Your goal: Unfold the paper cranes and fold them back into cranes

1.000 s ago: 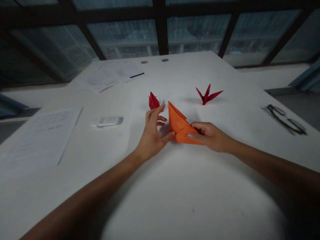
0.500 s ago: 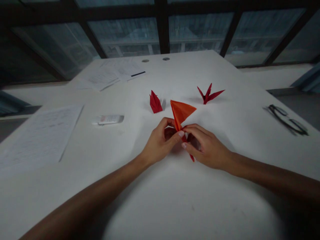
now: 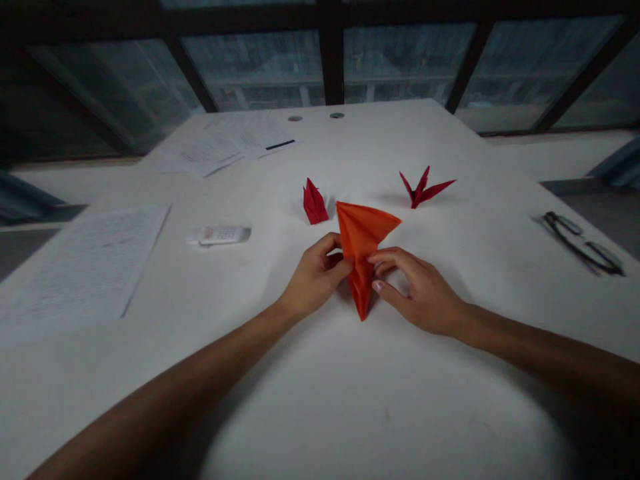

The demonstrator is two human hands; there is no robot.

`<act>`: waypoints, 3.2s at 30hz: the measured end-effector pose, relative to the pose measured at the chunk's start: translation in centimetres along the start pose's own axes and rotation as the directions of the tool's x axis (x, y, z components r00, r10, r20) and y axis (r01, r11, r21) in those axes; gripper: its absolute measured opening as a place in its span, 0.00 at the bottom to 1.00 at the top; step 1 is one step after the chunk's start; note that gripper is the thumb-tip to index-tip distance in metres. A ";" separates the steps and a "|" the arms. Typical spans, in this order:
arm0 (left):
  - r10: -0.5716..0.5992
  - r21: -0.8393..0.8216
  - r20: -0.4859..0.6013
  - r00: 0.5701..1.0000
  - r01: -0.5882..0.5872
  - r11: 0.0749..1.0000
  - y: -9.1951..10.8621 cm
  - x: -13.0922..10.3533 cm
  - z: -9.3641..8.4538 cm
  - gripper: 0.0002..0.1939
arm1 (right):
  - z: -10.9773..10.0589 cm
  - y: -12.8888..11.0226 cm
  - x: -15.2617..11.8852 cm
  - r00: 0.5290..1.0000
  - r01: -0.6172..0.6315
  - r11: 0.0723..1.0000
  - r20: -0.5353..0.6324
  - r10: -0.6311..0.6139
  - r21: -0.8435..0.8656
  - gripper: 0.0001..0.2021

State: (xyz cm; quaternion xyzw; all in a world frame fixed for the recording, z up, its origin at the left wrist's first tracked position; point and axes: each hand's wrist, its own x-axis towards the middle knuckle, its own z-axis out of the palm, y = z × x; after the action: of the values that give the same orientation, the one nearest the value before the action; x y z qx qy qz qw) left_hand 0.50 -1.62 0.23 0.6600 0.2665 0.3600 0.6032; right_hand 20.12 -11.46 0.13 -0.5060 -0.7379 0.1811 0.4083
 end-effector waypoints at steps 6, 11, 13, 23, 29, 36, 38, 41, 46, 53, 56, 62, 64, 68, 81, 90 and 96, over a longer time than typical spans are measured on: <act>-0.046 -0.046 0.005 0.999 0.046 0.998 -0.8 -0.2 0.4 0.19 | -1.2 1.0 1.0 0.889 0.084 0.981 -0.431 -0.152 -0.173 0.26; -0.006 0.012 0.018 1.000 0.006 1.000 -1.0 -0.4 0.6 0.23 | -1.1 1.4 1.1 0.974 -0.004 0.995 -0.226 -0.019 -0.101 0.32; -0.008 0.046 -0.012 1.000 0.008 0.999 -1.0 -0.4 0.7 0.26 | -0.7 0.9 0.8 0.989 0.038 0.982 -0.135 -0.064 -0.185 0.27; 0.067 0.174 -0.134 0.989 -0.044 0.984 0.0 -0.7 1.7 0.35 | 0.8 -2.3 0.9 0.997 -0.041 0.963 -0.071 0.023 -0.267 0.27; 0.128 0.249 -0.145 0.981 -0.089 0.964 0.7 -0.8 2.2 0.31 | 0.5 -2.6 1.0 0.990 -0.082 0.965 -0.134 0.049 -0.251 0.22; 0.171 0.348 -0.144 0.975 -0.112 0.931 0.1 -0.3 0.9 0.27 | -0.9 -0.5 2.3 0.978 -0.093 0.961 -0.204 0.040 -0.259 0.09; 0.205 0.402 -0.131 0.970 -0.137 0.905 0.1 -0.1 0.4 0.23 | -1.2 0.1 2.5 0.975 -0.088 0.964 -0.219 0.032 -0.252 0.10; 0.239 0.440 -0.095 0.966 -0.175 0.881 0.0 0.3 -0.2 0.19 | -1.2 1.0 2.5 0.974 -0.099 0.977 -0.220 0.056 -0.190 0.13; 0.229 0.436 -0.074 0.971 -0.175 0.883 -0.2 0.5 -0.8 0.21 | -1.0 2.3 2.0 0.982 -0.045 0.994 -0.184 0.026 -0.097 0.19; 0.211 0.614 0.028 0.977 -0.183 0.768 -0.3 0.4 -2.0 0.17 | -1.0 3.8 1.6 0.997 0.051 0.973 -0.045 -0.063 -0.226 0.19; 0.189 0.712 0.192 0.963 -0.269 0.648 0.1 0.5 -2.5 0.15 | -1.1 4.1 1.6 0.992 0.127 0.938 0.065 -0.112 -0.324 0.19; 0.138 0.836 0.318 0.938 -0.346 0.426 0.3 0.4 -2.6 0.10 | -1.3 3.5 1.4 0.989 0.123 0.893 0.126 -0.076 -0.432 0.14; 0.123 0.844 0.360 0.925 -0.379 0.381 0.1 0.3 -2.6 0.15 | -1.1 3.2 1.4 0.992 0.121 0.882 0.092 -0.088 -0.455 0.12; 0.069 0.820 0.456 0.888 -0.449 0.355 -0.2 0.1 -2.6 0.27 | -0.7 3.1 1.2 0.981 0.182 0.875 0.151 -0.126 -0.450 0.16; -0.008 0.853 0.431 0.902 -0.404 0.330 -0.6 0.0 -2.9 0.32 | -0.5 3.7 1.1 0.983 0.113 0.867 0.181 -0.027 -0.485 0.24; 0.058 0.821 0.397 0.916 -0.383 0.424 -0.5 0.2 -3.4 0.33 | -0.5 3.7 1.1 0.984 0.119 0.852 0.175 -0.033 -0.509 0.23; 0.055 0.757 0.437 0.898 -0.400 0.517 0.1 0.4 -4.0 0.43 | -0.4 4.2 1.0 0.988 0.108 0.867 0.150 -0.039 -0.487 0.23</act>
State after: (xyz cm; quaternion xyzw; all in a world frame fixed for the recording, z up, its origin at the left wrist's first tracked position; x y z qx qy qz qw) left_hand -2.43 1.09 0.48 0.9485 0.1992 0.1406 0.2021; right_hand 22.79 -8.89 -2.04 -0.5517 -0.8041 0.0051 0.2214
